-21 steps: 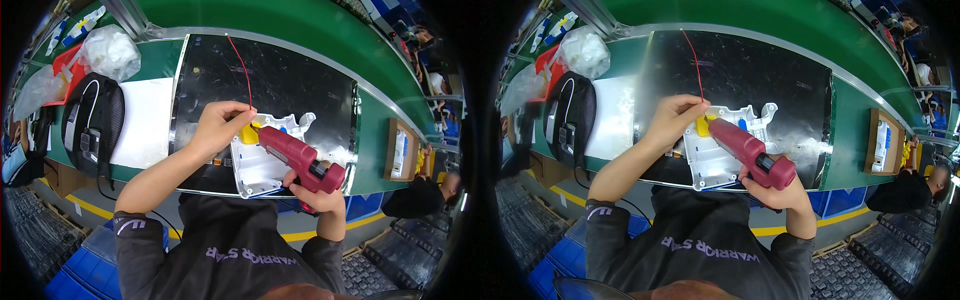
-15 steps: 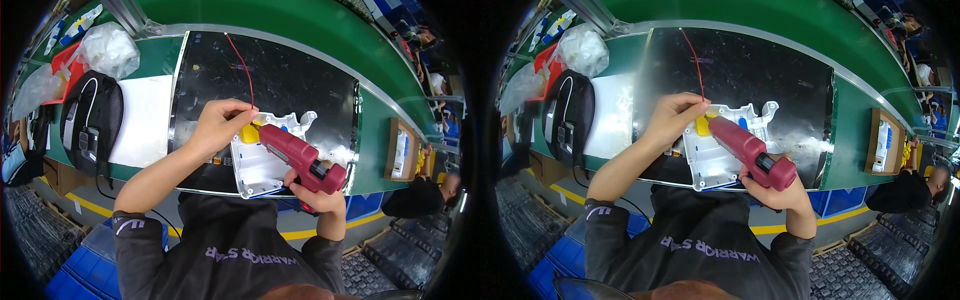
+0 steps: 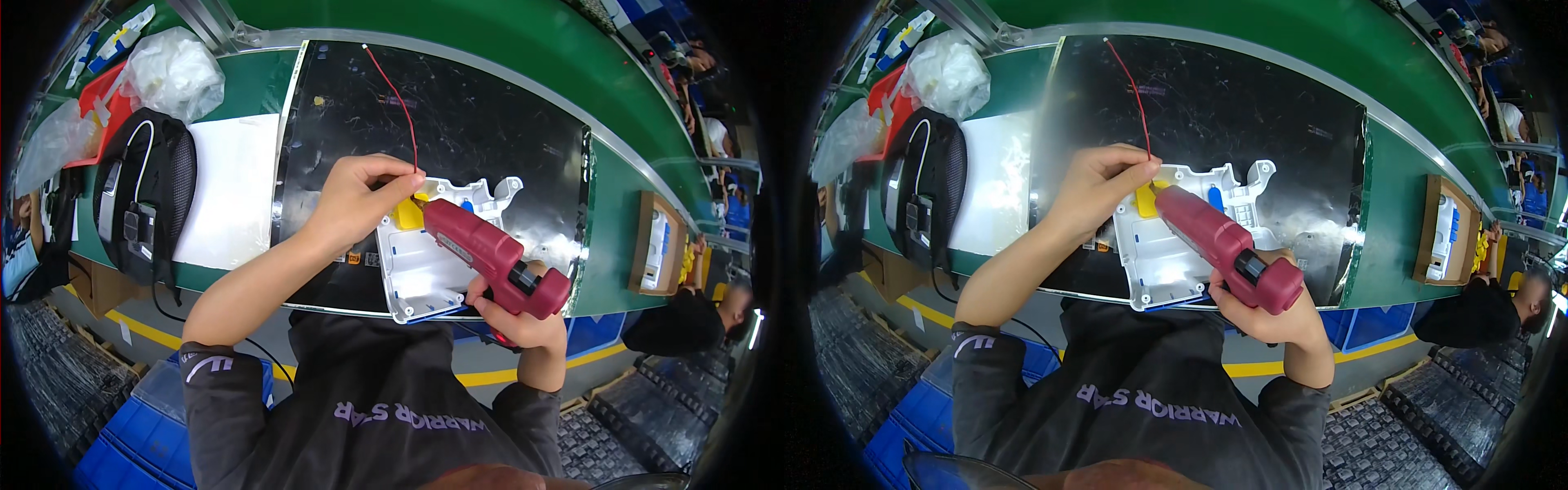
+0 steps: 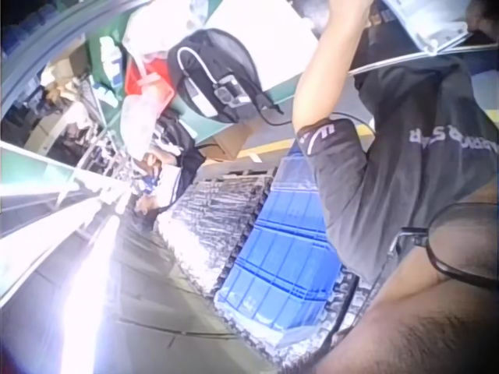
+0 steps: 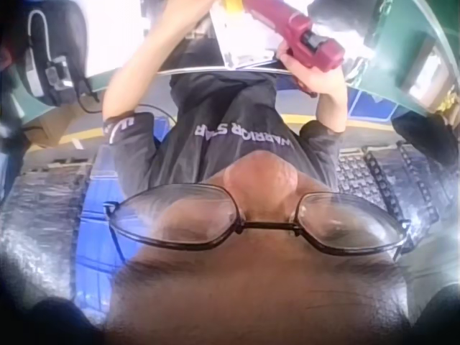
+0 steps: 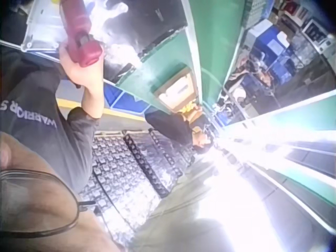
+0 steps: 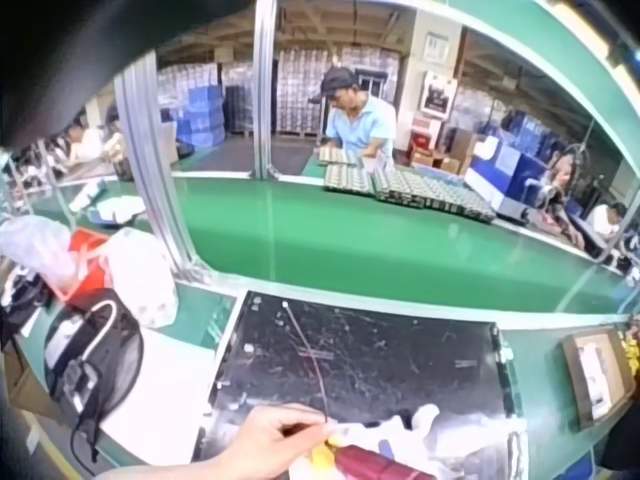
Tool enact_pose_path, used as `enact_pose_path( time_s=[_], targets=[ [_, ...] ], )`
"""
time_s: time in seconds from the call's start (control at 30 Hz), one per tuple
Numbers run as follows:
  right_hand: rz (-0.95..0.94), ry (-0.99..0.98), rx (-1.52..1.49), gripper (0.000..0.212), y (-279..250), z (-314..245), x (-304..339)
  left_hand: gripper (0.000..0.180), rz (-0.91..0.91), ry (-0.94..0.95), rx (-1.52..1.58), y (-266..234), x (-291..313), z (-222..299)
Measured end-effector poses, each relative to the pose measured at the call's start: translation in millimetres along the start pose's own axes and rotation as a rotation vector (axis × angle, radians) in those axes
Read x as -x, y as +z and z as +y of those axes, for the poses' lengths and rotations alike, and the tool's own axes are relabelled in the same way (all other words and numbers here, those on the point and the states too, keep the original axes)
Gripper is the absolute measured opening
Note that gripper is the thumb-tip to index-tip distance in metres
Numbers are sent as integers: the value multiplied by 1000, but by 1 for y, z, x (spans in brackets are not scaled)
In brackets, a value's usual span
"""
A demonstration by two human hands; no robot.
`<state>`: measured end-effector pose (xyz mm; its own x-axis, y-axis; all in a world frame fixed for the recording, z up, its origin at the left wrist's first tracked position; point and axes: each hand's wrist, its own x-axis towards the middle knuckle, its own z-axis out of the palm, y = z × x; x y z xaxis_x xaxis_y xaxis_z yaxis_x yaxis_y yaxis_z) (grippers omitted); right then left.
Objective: Using a hot glue gun to secure a red wire inside a white plastic component housing on a factory assembly line.
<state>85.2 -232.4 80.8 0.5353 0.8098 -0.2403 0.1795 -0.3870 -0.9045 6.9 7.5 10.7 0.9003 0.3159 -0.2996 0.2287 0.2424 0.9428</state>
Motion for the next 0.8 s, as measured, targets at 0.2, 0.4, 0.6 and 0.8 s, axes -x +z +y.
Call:
enact_pose_path(
  time_s=[0.2,0.4,0.6,0.8],
  targets=[
    [24,-28,-4,14,0,-6,-3,17,1,15,-10,-1,-1,3],
    [17,-77,46,16,-2,-6,-3,19,-3,3,-52,-1,-1,7],
    [2,1,68,17,-4,-10,-2,19,-3,24,-40,-2,-2,8],
    [16,38,-5,16,-3,-7,-1,19,1,28,-48,-2,-2,9]
  ],
)
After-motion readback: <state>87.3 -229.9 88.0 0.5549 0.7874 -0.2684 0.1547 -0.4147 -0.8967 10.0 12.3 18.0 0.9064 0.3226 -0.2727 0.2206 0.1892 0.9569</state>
